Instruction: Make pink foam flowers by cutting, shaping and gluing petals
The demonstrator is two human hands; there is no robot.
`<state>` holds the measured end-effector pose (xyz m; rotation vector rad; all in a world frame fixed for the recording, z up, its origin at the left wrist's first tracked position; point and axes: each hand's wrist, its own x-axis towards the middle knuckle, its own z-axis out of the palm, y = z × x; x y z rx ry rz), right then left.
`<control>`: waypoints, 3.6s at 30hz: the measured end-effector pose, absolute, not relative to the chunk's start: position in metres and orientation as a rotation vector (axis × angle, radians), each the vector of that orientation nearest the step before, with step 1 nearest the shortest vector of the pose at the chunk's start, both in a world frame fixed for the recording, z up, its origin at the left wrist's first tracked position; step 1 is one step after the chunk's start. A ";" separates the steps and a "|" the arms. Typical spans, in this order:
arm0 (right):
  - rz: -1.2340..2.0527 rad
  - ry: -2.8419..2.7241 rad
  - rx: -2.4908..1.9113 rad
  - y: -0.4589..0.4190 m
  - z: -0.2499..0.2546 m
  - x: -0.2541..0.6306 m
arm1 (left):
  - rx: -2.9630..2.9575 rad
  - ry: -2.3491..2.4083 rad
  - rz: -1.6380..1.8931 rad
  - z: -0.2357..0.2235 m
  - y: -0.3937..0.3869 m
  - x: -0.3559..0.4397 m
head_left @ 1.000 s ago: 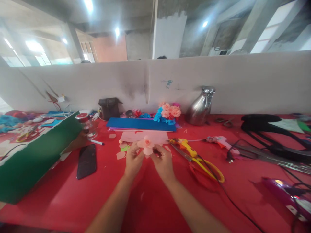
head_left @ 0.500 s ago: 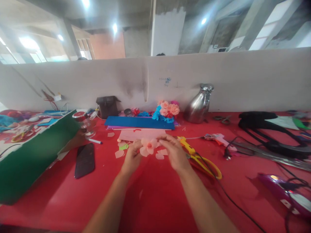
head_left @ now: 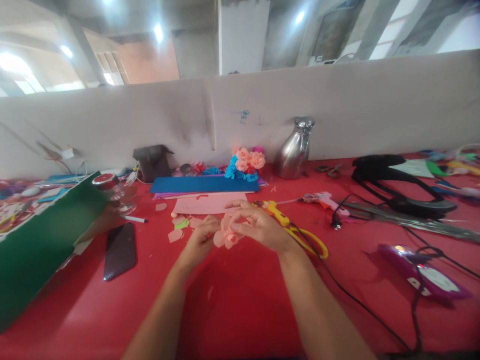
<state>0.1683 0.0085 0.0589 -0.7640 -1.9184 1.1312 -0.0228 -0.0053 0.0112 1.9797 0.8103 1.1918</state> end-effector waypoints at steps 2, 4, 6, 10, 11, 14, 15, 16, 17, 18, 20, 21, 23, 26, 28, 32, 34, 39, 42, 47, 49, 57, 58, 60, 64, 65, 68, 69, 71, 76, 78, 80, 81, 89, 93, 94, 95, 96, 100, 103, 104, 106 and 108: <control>1.117 -1.899 -0.762 0.009 0.058 0.168 | 1.980 0.799 1.181 0.011 -0.006 -0.022; 1.112 -1.869 -0.773 0.011 0.056 0.167 | 1.971 0.794 1.176 0.012 -0.006 -0.022; 1.112 -1.851 -0.781 0.011 0.055 0.166 | 1.948 0.795 1.170 0.012 -0.006 -0.021; 1.123 -1.832 -0.782 0.012 0.054 0.163 | 1.885 0.769 1.170 0.011 -0.006 -0.021; 1.130 -1.826 -0.783 0.011 0.054 0.162 | 1.870 0.758 1.171 0.010 -0.006 -0.020; 1.158 -1.825 -0.779 0.010 0.054 0.161 | 1.825 0.737 1.179 0.006 -0.006 -0.021; 1.165 -1.831 -0.776 0.010 0.055 0.161 | 1.817 0.739 1.181 0.005 -0.006 -0.021; 1.170 -1.840 -0.772 0.009 0.055 0.161 | 1.813 0.746 1.179 0.004 -0.006 -0.022; 1.169 -1.848 -0.769 0.009 0.055 0.161 | 1.813 0.754 1.174 0.002 -0.005 -0.022; 1.165 -1.856 -0.765 0.008 0.055 0.161 | 1.814 0.760 1.168 0.002 -0.005 -0.022; 1.154 -1.867 -0.765 0.008 0.055 0.161 | 1.818 0.754 1.168 0.001 -0.005 -0.022; 1.149 -1.866 -0.770 0.008 0.054 0.160 | 1.820 0.746 1.173 0.001 -0.005 -0.022; 1.148 -1.848 -0.791 0.009 0.053 0.159 | 1.825 0.734 1.180 0.002 -0.005 -0.022; 1.152 -1.804 -0.816 0.011 0.051 0.158 | 1.823 0.738 1.165 0.004 -0.006 -0.021; 1.163 -1.797 -0.817 0.010 0.051 0.158 | 1.818 0.744 1.158 0.004 -0.006 -0.021; 1.179 -1.828 -0.796 0.006 0.054 0.157 | 1.822 0.733 1.166 0.003 -0.006 -0.021; 1.184 -1.838 -0.803 0.004 0.056 0.156 | 1.848 0.721 1.163 0.004 -0.006 -0.021; 1.126 -1.752 -0.897 0.006 0.052 0.148 | 1.894 0.753 1.136 0.009 -0.008 -0.020; 1.087 -1.528 -0.978 0.012 0.045 0.145 | 1.879 0.761 1.179 0.009 -0.008 -0.020; 1.163 -1.279 -0.940 0.019 0.041 0.151 | 1.809 0.806 1.290 0.009 -0.007 -0.021; 1.177 -1.294 -0.889 0.018 0.043 0.154 | 1.796 0.832 1.341 0.009 -0.006 -0.022; 0.973 -1.763 -0.822 0.003 0.056 0.152 | 1.937 0.854 1.378 0.007 -0.002 -0.022; 0.938 -1.800 -0.842 0.002 0.057 0.152 | 1.952 0.853 1.379 0.007 -0.002 -0.022; 0.883 -1.839 -0.874 0.002 0.057 0.150 | 1.975 0.841 1.383 0.007 -0.002 -0.021; 0.856 -1.842 -0.863 0.004 0.056 0.151 | 1.993 0.792 1.381 0.007 -0.002 -0.021; 0.871 -1.841 -0.850 0.004 0.056 0.151 | 1.990 0.781 1.383 0.007 -0.002 -0.021; 0.951 -1.824 -0.831 0.006 0.055 0.151 | 1.970 0.768 1.379 0.008 -0.003 -0.021; 0.977 -1.802 -0.836 0.007 0.054 0.151 | 1.957 0.772 1.375 0.008 -0.003 -0.021; 1.024 -1.722 -0.862 0.009 0.052 0.150 | 1.924 0.786 1.376 0.008 -0.004 -0.021; 1.120 -1.549 -0.977 0.013 0.048 0.152 | 1.858 0.774 1.414 0.007 -0.004 -0.022; 1.203 -1.552 -0.987 0.012 0.048 0.154 | 1.849 0.769 1.416 0.007 -0.004 -0.022; 1.281 -1.592 -0.969 0.010 0.050 0.154 | 1.846 0.772 1.404 0.008 -0.004 -0.023; 1.299 -1.616 -0.954 0.008 0.051 0.154 | 1.844 0.774 1.398 0.008 -0.004 -0.023; 1.352 -1.539 -0.861 0.008 0.052 0.152 | 1.806 0.795 1.403 0.008 -0.004 -0.022; 1.364 -1.463 -0.876 0.007 0.052 0.151 | 1.801 0.791 1.406 0.009 -0.005 -0.022; 1.369 -1.448 -0.881 0.007 0.052 0.150 | 1.801 0.790 1.403 0.009 -0.005 -0.022; 1.374 -1.441 -0.885 0.006 0.052 0.150 | 1.801 0.790 1.399 0.009 -0.005 -0.022; 1.375 -1.445 -0.887 0.006 0.052 0.150 | 1.800 0.792 1.393 0.009 -0.004 -0.022; 1.382 -1.523 -0.853 0.006 0.051 0.149 | 1.786 0.794 1.369 0.009 -0.004 -0.023; 1.427 -1.524 -0.825 0.008 0.050 0.150 | 1.764 0.795 1.352 0.009 -0.005 -0.023; 1.448 -1.512 -0.820 0.008 0.049 0.150 | 1.753 0.795 1.348 0.008 -0.005 -0.023; 1.481 -1.491 -0.816 0.009 0.049 0.151 | 1.727 0.792 1.348 0.008 -0.005 -0.023; 1.505 -1.482 -0.805 0.010 0.048 0.152 | 1.701 0.795 1.351 0.007 -0.005 -0.023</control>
